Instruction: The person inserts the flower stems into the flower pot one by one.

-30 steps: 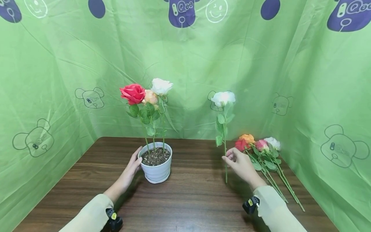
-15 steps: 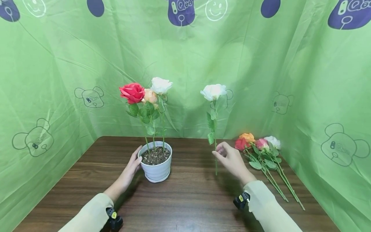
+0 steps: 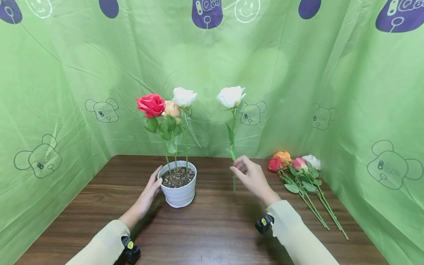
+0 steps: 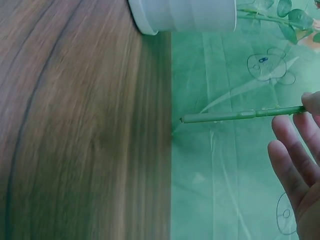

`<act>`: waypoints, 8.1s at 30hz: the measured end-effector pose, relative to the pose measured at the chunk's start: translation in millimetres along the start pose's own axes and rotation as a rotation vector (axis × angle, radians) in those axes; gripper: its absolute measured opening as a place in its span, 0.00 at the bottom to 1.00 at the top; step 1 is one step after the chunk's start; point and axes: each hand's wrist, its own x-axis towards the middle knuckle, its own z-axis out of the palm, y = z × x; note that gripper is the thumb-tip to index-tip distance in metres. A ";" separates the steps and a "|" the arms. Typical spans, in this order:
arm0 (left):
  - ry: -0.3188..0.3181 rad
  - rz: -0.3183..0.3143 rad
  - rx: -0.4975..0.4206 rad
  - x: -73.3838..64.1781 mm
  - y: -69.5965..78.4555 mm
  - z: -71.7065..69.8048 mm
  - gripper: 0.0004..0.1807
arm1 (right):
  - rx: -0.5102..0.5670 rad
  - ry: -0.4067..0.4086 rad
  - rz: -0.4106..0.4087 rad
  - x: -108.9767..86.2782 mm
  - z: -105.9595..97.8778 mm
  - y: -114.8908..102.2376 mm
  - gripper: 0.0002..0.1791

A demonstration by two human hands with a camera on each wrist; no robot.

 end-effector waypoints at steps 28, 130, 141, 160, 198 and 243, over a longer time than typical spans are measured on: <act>0.002 0.005 0.009 0.0 -1.2 0.1 0.31 | 0.191 -0.007 -0.127 37.8 34.6 -94.2 0.07; 0.001 -0.002 -0.018 -0.1 -3.3 -0.2 0.31 | -0.003 -0.071 -0.116 66.1 156.8 -73.4 0.05; -0.007 -0.006 -0.020 1.0 -1.1 0.8 0.32 | -0.074 -0.058 -0.092 67.2 161.0 -71.0 0.08; -0.002 0.003 -0.017 -0.1 1.2 0.7 0.31 | -0.121 -0.150 -0.106 68.1 154.9 -79.1 0.05; -0.008 0.003 -0.017 0.3 0.4 0.0 0.31 | -0.097 -0.171 -0.066 67.1 157.3 -74.6 0.07; -0.002 -0.009 -0.014 0.1 0.9 0.4 0.32 | 0.047 -0.177 -0.021 55.1 116.3 -72.2 0.12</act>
